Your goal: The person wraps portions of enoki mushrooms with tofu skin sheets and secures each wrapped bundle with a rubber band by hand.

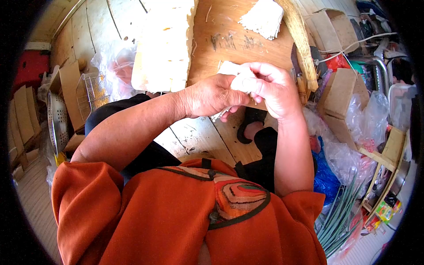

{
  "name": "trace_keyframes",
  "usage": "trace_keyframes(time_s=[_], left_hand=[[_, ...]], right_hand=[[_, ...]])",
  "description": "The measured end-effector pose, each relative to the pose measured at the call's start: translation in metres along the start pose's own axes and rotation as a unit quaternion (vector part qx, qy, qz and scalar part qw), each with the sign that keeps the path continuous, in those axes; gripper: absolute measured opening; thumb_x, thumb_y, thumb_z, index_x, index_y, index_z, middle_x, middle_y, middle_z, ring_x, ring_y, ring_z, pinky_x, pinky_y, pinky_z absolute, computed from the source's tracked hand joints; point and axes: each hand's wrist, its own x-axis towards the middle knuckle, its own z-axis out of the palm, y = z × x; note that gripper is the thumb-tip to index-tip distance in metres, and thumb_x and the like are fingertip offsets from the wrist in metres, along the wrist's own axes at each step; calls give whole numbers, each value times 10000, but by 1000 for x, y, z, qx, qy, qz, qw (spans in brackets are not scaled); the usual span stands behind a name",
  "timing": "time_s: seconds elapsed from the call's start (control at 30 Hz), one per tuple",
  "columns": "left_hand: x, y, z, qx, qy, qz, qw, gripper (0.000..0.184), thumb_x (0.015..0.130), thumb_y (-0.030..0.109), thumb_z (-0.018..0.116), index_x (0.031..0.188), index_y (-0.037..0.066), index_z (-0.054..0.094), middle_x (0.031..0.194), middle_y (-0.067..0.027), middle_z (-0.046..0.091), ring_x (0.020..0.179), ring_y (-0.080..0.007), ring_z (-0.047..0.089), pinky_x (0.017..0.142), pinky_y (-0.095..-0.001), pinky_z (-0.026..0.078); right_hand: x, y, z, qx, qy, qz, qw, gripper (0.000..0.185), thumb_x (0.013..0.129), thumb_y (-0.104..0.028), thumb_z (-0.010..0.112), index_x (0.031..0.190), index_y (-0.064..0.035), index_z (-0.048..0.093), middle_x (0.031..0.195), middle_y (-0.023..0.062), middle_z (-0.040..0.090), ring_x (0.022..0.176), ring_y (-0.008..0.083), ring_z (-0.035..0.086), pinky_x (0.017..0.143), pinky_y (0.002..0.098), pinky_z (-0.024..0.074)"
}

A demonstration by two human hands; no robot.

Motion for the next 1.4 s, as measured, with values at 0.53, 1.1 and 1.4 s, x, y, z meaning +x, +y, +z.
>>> trace_keyframes(time_s=[0.53,1.1,1.4], left_hand=[[9,20,-3,-124,155,77,977,182,927,196,548,886,23,511,725,-58,556,573,-135,563,531,-263,497],[10,21,-19,-98,217,78,968,167,891,176,569,870,33,485,692,-44,508,518,-126,502,441,-262,418],[17,13,-7,-25,202,71,976,209,902,192,611,957,16,514,711,-41,544,545,-120,527,486,-254,439]], right_hand=[[-13,18,-88,-261,239,134,926,203,830,-147,665,999,-35,674,795,-6,643,589,56,524,490,202,413],[25,82,-105,-558,212,46,801,136,761,-154,675,865,-74,708,848,121,687,774,272,659,721,336,514],[7,36,-73,-223,266,89,933,150,819,-140,667,922,-33,691,780,21,668,618,107,593,556,238,459]])
